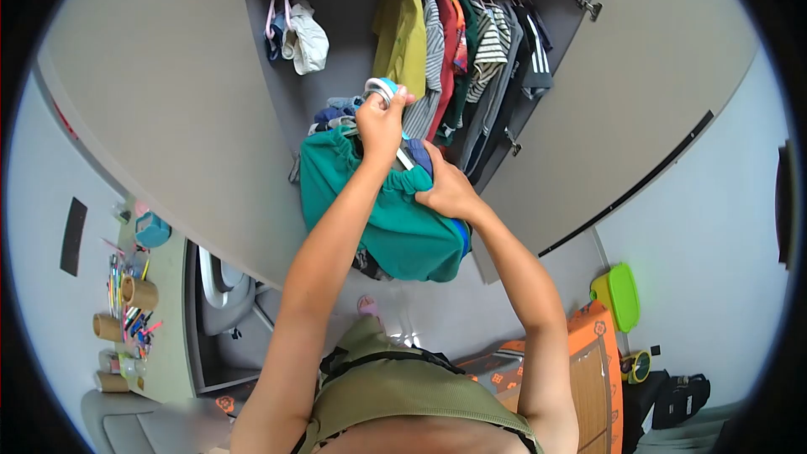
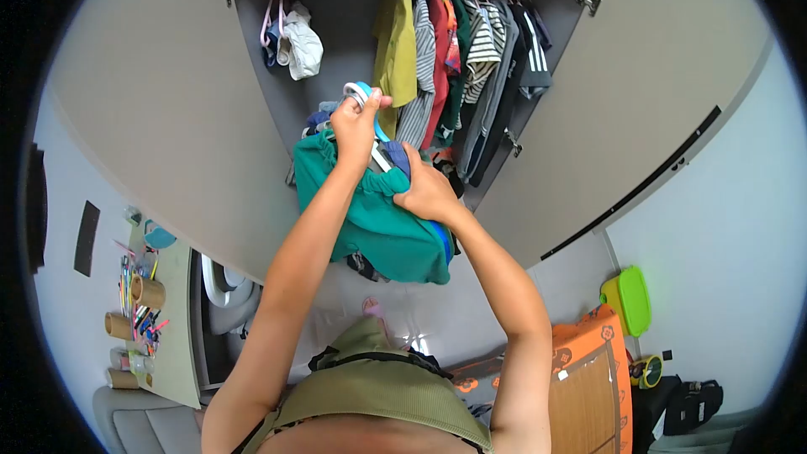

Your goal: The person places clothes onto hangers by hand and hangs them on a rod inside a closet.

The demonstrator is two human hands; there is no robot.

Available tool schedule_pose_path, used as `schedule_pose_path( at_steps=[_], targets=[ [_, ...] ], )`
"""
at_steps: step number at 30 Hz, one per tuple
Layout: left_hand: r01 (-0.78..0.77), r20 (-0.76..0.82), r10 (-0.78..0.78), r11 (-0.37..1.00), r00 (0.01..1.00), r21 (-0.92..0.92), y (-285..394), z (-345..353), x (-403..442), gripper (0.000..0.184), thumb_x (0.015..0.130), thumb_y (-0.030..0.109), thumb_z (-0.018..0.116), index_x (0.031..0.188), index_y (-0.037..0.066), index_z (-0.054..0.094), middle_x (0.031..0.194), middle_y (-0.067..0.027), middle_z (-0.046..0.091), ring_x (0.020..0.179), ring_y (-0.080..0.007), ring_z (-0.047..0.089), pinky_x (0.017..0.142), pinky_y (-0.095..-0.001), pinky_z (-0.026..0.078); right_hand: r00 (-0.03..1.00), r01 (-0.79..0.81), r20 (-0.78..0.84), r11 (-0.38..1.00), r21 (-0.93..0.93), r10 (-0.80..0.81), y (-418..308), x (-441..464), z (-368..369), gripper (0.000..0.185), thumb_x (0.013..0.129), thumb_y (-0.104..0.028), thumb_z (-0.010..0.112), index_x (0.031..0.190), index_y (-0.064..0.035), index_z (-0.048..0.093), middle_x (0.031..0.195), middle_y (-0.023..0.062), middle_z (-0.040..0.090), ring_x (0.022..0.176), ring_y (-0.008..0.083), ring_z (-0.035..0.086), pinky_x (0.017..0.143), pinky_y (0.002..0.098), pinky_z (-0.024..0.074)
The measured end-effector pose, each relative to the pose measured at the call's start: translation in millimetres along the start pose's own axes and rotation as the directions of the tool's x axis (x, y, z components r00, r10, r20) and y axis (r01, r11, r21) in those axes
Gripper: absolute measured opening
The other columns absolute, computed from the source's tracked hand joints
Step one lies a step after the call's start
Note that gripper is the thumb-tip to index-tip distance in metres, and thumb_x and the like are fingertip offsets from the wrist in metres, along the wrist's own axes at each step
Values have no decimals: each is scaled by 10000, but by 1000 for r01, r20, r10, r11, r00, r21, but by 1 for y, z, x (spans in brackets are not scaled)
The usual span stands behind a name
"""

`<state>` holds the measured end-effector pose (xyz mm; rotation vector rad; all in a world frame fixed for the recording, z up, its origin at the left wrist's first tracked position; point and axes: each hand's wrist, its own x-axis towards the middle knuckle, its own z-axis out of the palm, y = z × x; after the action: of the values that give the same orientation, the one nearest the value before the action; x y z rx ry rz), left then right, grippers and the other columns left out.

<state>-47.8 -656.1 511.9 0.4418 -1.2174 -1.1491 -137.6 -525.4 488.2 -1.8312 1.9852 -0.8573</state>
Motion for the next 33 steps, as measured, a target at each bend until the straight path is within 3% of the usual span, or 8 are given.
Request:
schedule_pose_path(
  at_steps=[4,7,11,15,17,19,26,33],
  targets=[
    [9,78,-12,999,997,44,-6,-1,60,202,895,144,634,848,-52,651,803,-106,707,739,-106,642,695,-254,489,994,-76,-81,995,-72,70,-16,49,-3,878,649,-167,659,1406,37,263,1082,316,598,1015,446,587,894,462,463],
    [44,148,-27,993,989,-111,-29,9,107,192,892,163,663,926,-26,653,848,-93,698,768,-106,630,716,-238,482,983,-75,-173,994,-81,60,-12,88,-8,857,652,-164,656,1391,48,278,1083,321,594,1008,442,593,892,465,466],
    [-47,187,47,999,981,-5,-47,29,160,186,898,125,633,952,-52,647,887,-99,695,776,-123,643,718,-261,499,960,-118,-262,990,-74,95,-11,135,-17,840,653,-156,659,1376,58,289,1011,320,619,960,451,611,868,484,476],
    [-260,180,193,817,965,515,-44,30,192,341,797,176,721,1060,-25,640,810,-110,688,742,-195,663,755,-286,508,917,-65,-398,992,-111,16,-5,187,-20,809,653,-146,666,1348,66,310,950,335,626,915,489,609,841,508,478],
    [-432,165,420,694,893,576,-58,27,200,558,751,198,742,1222,-17,535,1124,-209,608,1050,-332,587,935,-387,442,908,-49,-420,995,-85,9,-6,217,-28,700,670,-142,646,1271,71,358,932,350,620,905,499,608,835,521,476],
    [-397,163,376,710,912,581,-65,20,201,626,749,194,743,1272,-24,479,1252,-224,513,1183,-361,489,1003,-406,389,903,-60,-428,996,-60,29,-8,246,-36,641,680,-141,635,1229,70,380,933,356,617,909,496,609,836,524,474],
    [-245,69,289,634,955,734,-90,22,232,535,867,304,632,1261,-33,499,1218,-228,497,1117,-351,507,981,-381,403,844,-71,-535,995,-65,25,-13,333,-65,644,781,-376,645,1162,80,396,972,333,629,944,470,618,842,503,483],
    [44,-62,-25,945,998,325,-82,52,275,543,918,301,573,1309,-53,447,1278,-216,455,1165,-292,498,995,-351,394,810,-66,-587,996,-59,19,-21,390,-94,670,752,-354,683,1172,82,395,1002,320,628,974,450,616,845,482,488]
  ],
)
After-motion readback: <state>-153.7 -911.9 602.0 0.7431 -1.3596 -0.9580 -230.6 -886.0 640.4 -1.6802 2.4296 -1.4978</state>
